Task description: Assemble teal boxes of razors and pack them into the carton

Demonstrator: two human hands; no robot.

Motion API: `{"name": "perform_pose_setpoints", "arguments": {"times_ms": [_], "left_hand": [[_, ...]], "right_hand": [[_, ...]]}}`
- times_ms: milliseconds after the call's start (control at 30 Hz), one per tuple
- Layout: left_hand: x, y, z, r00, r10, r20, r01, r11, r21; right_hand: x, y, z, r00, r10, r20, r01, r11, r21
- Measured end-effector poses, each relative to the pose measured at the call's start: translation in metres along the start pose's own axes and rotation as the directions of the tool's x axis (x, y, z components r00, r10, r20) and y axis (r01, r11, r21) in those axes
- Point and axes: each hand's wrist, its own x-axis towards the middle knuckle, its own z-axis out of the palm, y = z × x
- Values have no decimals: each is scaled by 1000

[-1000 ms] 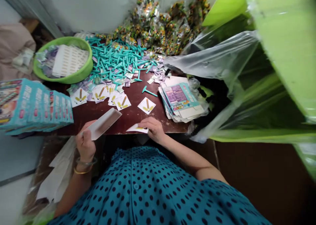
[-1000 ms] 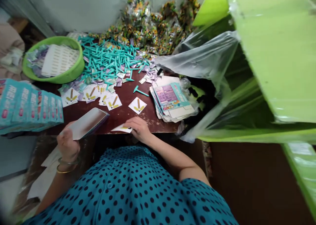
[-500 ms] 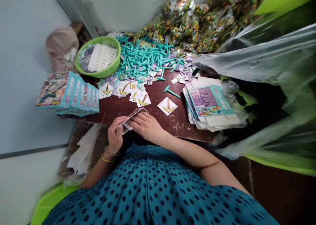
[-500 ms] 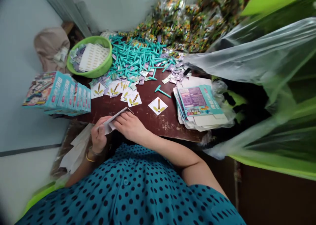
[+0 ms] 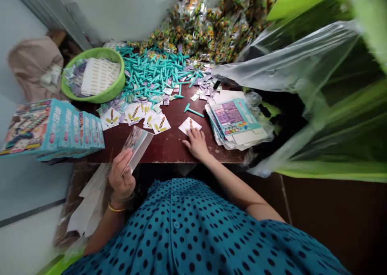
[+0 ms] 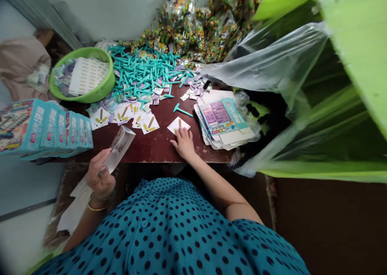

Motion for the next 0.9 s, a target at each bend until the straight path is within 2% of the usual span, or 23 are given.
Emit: {"name": "perform_pose_setpoints", "arguments": {"times_ms": [67,133,200,233,300,367,400,467,500,600,700,800,833,900], "left_hand": [[-2,-9,13,991,128,45,-128,992,5],[-8,-20,33,967,230,111,-233,972,20],[-17,-33,56,934,286,212,-305,950,61],[-23,-41,67,915,296,274,-332,939,93],[-31,-57,87,889,249,386,-335,926,174],[-33,-72,100,895,132,427,-261,930,259],[-31,-78,105,904,62,423,-201,935,291],[-24,-86,110,916,-67,396,-74,941,331],[-20,-89,112,916,-109,385,-29,941,337],[-6,-93,119,920,-119,372,-10,945,328],[-1,-86,129,916,22,400,-138,954,265],[-3,-56,135,878,175,445,-227,972,65],[-3,-41,137,860,199,470,-205,978,-38],[0,-5,139,823,199,532,-64,963,-262]], "right_hand": [[16,-14,26,999,-30,44,30,1000,-8],[44,-36,40,992,-111,59,109,993,48],[73,-48,37,990,-135,33,131,986,99],[85,-46,29,992,-127,0,126,986,109],[95,-20,2,993,-64,-104,73,994,84],[87,27,-29,970,115,-214,-112,993,28],[78,53,-44,941,235,-242,-241,971,5],[52,98,-67,869,434,-240,-455,890,-39],[39,112,-74,846,486,-219,-509,859,-62],[17,127,-79,847,508,-158,-526,844,-109],[26,123,-85,838,524,-153,-541,834,-108],[30,104,-118,825,526,-208,-550,832,-76],[26,90,-131,820,515,-252,-541,839,-47],[9,47,-150,838,422,-345,-448,894,3]]}}
